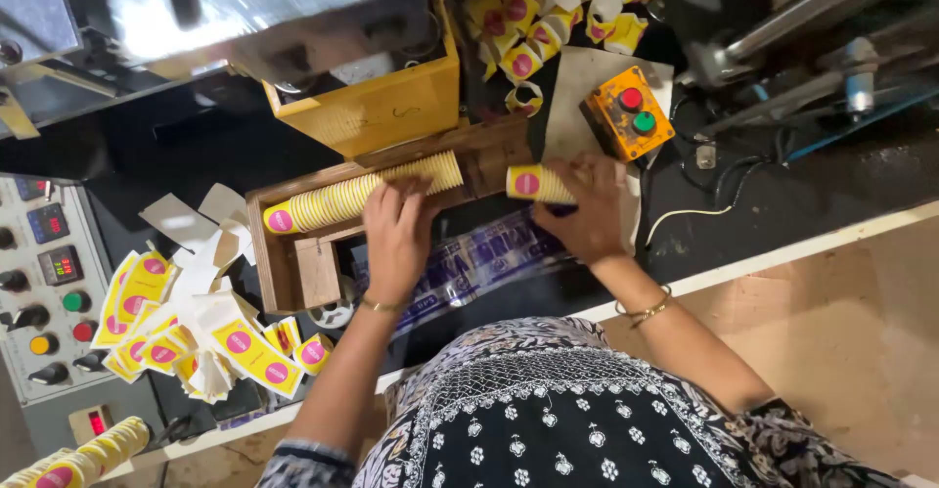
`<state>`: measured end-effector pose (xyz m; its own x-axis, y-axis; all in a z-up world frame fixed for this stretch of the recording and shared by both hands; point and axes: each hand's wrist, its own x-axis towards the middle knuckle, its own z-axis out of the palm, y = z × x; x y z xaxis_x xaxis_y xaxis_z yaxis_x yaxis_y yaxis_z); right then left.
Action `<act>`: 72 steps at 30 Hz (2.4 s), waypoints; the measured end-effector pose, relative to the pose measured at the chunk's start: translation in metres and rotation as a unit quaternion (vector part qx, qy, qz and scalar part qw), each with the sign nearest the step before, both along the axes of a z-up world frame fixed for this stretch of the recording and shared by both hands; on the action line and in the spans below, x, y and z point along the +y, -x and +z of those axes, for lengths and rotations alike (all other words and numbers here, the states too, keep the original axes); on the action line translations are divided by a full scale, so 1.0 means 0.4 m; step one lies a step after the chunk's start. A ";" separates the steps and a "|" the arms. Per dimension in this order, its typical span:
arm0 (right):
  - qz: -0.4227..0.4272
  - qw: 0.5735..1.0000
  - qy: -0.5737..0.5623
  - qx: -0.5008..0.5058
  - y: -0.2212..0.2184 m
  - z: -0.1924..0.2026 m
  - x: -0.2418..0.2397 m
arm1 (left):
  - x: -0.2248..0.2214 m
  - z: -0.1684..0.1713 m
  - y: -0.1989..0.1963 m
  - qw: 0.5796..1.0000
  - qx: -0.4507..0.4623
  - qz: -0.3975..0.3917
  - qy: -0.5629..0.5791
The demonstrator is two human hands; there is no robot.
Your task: The person is packaging stacks of printed paper cups into plastic sleeves within a manufacturing facility.
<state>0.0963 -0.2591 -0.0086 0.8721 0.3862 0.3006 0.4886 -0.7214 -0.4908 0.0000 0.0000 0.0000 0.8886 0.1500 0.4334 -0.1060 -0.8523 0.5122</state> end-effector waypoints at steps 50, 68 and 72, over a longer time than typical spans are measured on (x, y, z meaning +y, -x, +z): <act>0.169 0.985 -0.016 0.040 0.269 0.143 0.154 | 0.085 0.149 0.344 0.996 0.046 0.043 0.060; 0.006 0.999 -0.038 -0.033 0.236 0.065 0.178 | -0.040 0.199 0.272 0.985 0.048 -0.072 0.147; 0.094 0.989 -0.079 -0.083 0.248 0.174 0.217 | -0.076 0.155 0.234 0.991 -0.085 -0.085 0.061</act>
